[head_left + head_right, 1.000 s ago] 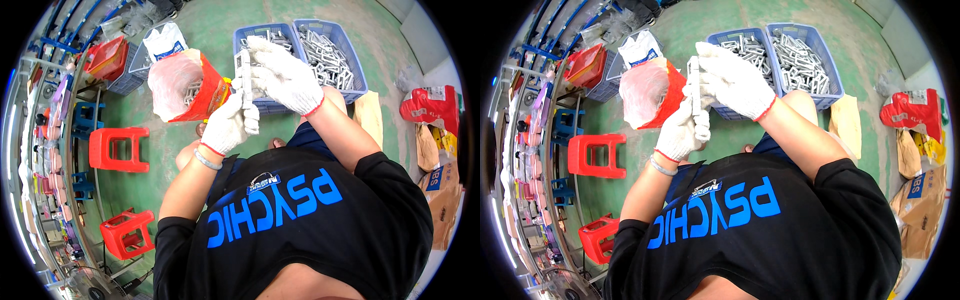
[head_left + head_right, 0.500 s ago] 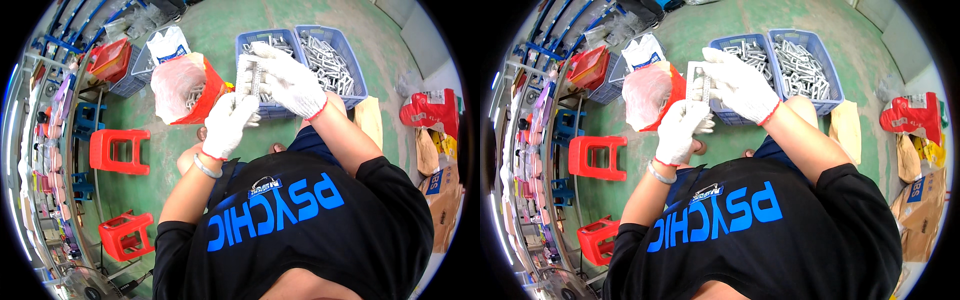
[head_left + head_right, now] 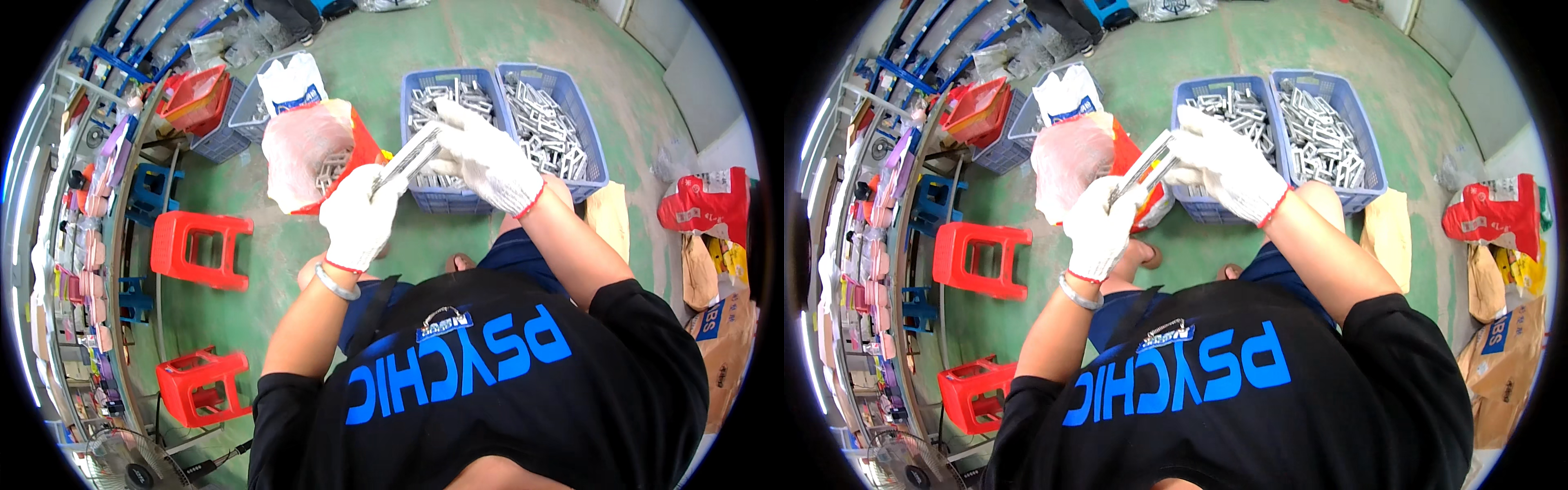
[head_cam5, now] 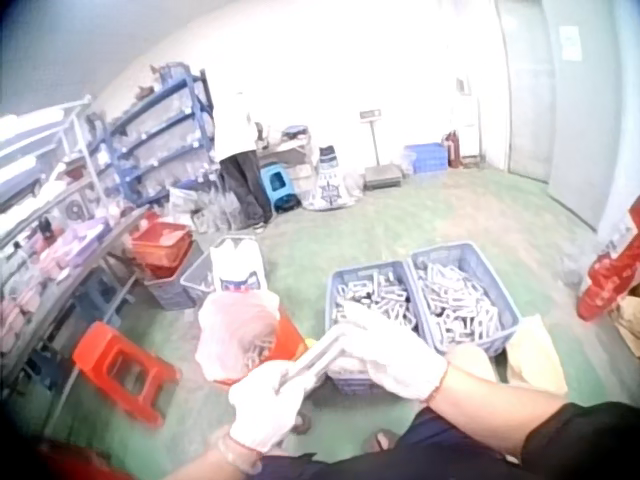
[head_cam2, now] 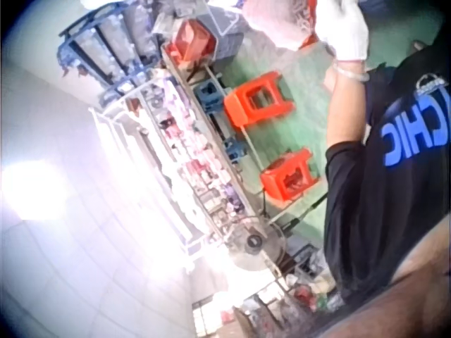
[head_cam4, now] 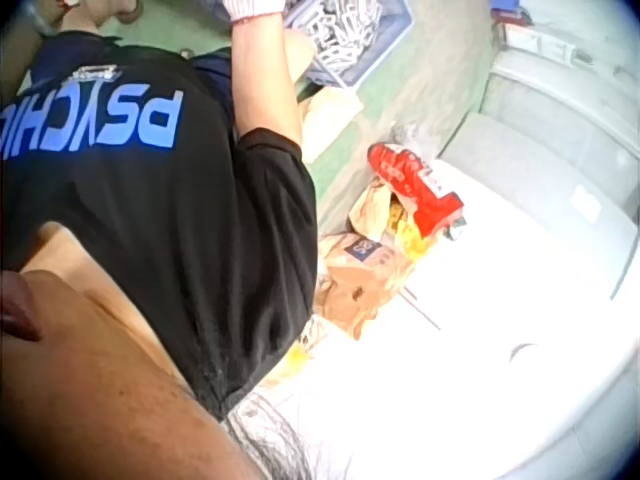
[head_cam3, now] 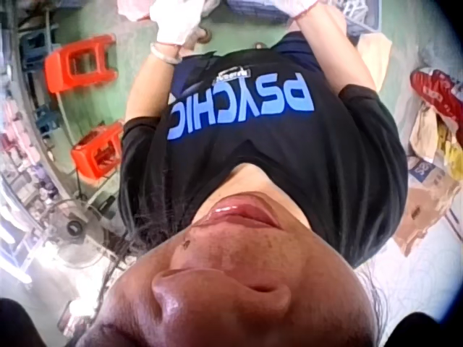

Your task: The person sorts metal hardware components by hand from a large blue crate, picking up one or two items at a time and placing them into a red and yellow bag.

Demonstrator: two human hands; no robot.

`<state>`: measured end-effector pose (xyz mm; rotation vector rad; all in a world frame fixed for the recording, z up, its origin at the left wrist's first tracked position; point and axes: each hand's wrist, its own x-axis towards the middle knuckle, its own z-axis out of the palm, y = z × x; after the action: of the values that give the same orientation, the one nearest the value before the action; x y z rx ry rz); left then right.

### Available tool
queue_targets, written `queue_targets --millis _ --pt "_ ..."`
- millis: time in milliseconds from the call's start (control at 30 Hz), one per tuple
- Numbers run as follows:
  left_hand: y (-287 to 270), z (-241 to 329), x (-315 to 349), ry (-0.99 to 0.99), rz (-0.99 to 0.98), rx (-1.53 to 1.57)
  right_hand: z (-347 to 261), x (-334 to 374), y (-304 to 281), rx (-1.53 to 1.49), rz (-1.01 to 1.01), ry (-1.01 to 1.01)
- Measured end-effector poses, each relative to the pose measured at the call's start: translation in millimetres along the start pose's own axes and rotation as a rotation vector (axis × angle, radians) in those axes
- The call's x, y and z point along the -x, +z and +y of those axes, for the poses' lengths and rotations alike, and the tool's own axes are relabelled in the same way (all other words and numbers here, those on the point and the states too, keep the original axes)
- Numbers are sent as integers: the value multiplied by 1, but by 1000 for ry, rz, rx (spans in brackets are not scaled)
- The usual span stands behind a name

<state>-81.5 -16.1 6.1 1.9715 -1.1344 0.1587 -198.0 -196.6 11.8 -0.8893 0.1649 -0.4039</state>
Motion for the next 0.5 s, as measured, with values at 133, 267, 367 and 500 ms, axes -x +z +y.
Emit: queue_targets --millis 133,267,367,500 --pt "-10 -48 -12 -538 -26 521 -2 -2 -29 73 52 93" --pt "-39 -87 -43 -747 66 773 -13 2 -58 41 94 136" --pt "-44 -122 -52 -840 3 784 -24 6 -70 77 194 58" --pt "-31 -124 -30 -770 -154 459 -32 12 -85 165 345 -6"
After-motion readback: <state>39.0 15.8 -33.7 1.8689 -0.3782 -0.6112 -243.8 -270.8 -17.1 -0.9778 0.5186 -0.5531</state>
